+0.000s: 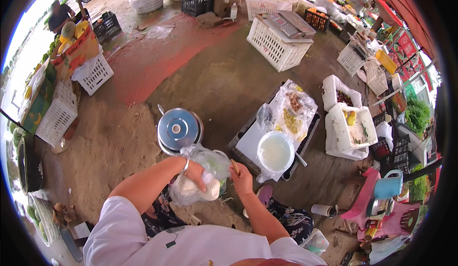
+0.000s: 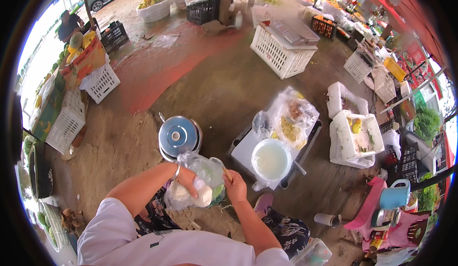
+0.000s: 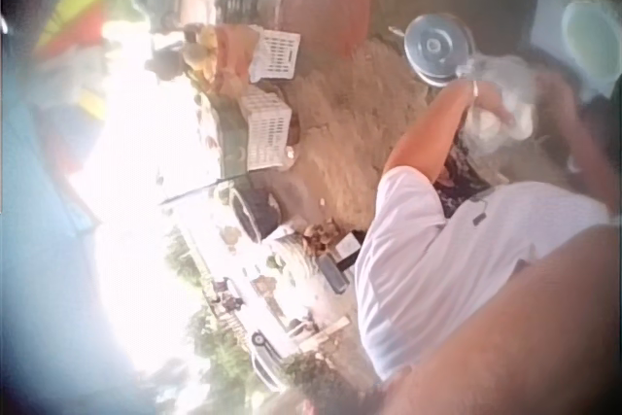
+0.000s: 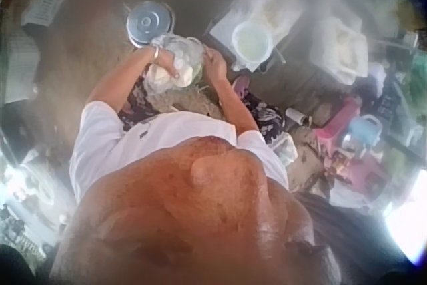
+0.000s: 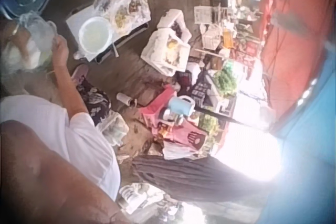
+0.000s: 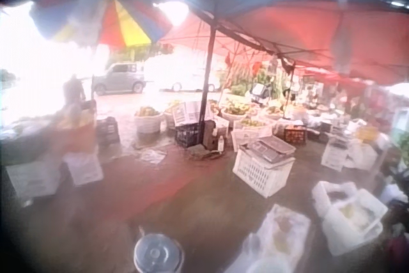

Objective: The person prepares food by combining items from plastic bags into a container and bowl using chopsticks and their hands.

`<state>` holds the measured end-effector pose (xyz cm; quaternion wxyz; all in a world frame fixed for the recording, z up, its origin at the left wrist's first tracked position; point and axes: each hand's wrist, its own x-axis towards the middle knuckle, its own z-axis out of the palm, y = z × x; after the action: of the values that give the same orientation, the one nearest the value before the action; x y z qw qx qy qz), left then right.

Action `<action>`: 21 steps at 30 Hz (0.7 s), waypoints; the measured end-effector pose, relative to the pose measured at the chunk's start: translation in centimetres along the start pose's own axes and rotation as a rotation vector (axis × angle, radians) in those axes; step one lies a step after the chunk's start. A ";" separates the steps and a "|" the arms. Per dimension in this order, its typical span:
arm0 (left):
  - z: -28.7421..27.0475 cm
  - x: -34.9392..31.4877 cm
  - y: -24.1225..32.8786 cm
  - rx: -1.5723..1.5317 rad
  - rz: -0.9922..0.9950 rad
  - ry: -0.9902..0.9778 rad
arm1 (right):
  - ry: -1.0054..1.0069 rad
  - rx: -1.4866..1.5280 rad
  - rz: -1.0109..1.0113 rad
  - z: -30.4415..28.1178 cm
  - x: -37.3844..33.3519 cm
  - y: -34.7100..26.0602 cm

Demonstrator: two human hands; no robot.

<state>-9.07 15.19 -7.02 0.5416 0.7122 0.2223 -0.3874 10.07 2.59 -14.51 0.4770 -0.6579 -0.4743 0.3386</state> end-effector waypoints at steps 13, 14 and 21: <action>-4.3 -10.3 1.2 -0.816 0.563 0.756 | 0.002 -0.080 0.158 -1.0 -1.5 0.2; -4.2 -11.0 1.5 -0.827 0.594 0.793 | -0.004 -0.095 0.144 -1.1 -1.3 0.3; -4.9 -10.4 0.2 -1.108 0.778 0.636 | 0.050 -0.218 -0.012 -2.7 -0.7 -2.3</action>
<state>-13.67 20.78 1.94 0.8284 0.4401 0.2628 0.2257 11.55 1.29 -11.49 0.4164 -0.7112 -0.5002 0.2658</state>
